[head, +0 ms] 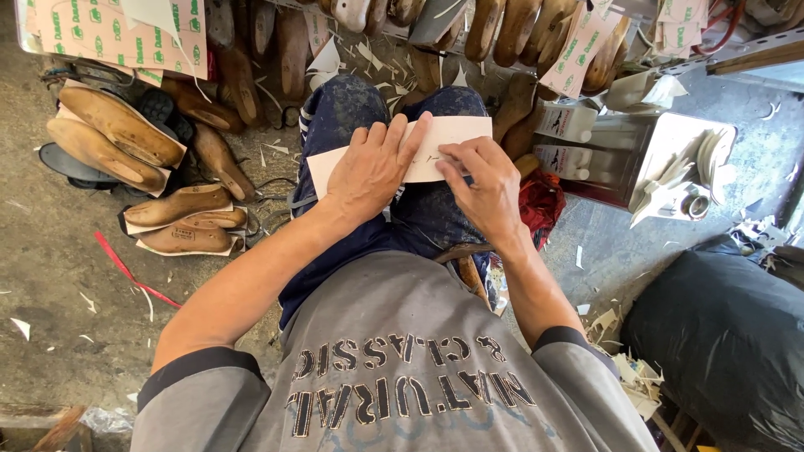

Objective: The person repeatedly picks up wooden shoe lasts, places a paper template on the sole, and uses a curved metal tool to press or mark the template. The person handles several lasts one at a time, then sets them aside.

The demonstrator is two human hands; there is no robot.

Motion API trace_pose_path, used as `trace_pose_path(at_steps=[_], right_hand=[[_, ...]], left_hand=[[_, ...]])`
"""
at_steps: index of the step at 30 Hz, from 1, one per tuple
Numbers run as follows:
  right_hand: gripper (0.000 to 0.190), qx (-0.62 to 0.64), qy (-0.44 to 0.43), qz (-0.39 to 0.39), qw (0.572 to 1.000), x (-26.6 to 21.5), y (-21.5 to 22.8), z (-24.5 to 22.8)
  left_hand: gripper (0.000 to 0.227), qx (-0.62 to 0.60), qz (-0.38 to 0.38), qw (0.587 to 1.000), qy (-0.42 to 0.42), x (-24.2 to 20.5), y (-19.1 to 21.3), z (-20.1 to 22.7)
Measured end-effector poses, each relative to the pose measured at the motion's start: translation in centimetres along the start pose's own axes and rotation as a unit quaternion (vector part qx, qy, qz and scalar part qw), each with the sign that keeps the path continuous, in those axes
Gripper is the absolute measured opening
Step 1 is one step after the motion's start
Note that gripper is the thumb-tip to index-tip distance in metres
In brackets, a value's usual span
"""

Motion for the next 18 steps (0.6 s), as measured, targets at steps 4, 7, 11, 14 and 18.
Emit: trace_pose_path(at_steps=[4,7,11,14,18], right_hand=[[0.013,-0.062,0.032,0.008,0.998,-0.2,-0.9,-0.1],[0.009,-0.093,0.052,0.014,0.994,-0.4,-1.7,0.2],[0.008,0.005,0.016,0.032,0.999,-1.4,-2.4,2.3],[0.004,0.065,-0.058,0.045,0.995,-2.1,-0.9,3.6],[0.005,0.069,-0.053,0.057,0.995,-0.9,0.8,1.9]], left_hand=[[0.077,0.015,0.000,1.000,-0.002,0.1,0.3,0.0],[0.077,0.017,-0.003,1.000,-0.002,0.2,0.3,0.1],[0.077,0.015,-0.008,1.000,-0.009,0.1,0.1,0.0],[0.079,0.019,-0.011,1.000,-0.003,0.0,0.0,-0.1],[0.079,0.017,-0.016,1.000,-0.009,0.3,0.0,-0.1]])
Point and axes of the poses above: each hand's wrist, its own x-axis towards the middle knuckle, its own y-axis out of the back of the hand, z = x × y, the point moved 3 cm from there along x, towards the middle knuckle, and after that the axes turned 2 degrees about y, right-handed, at the moved point
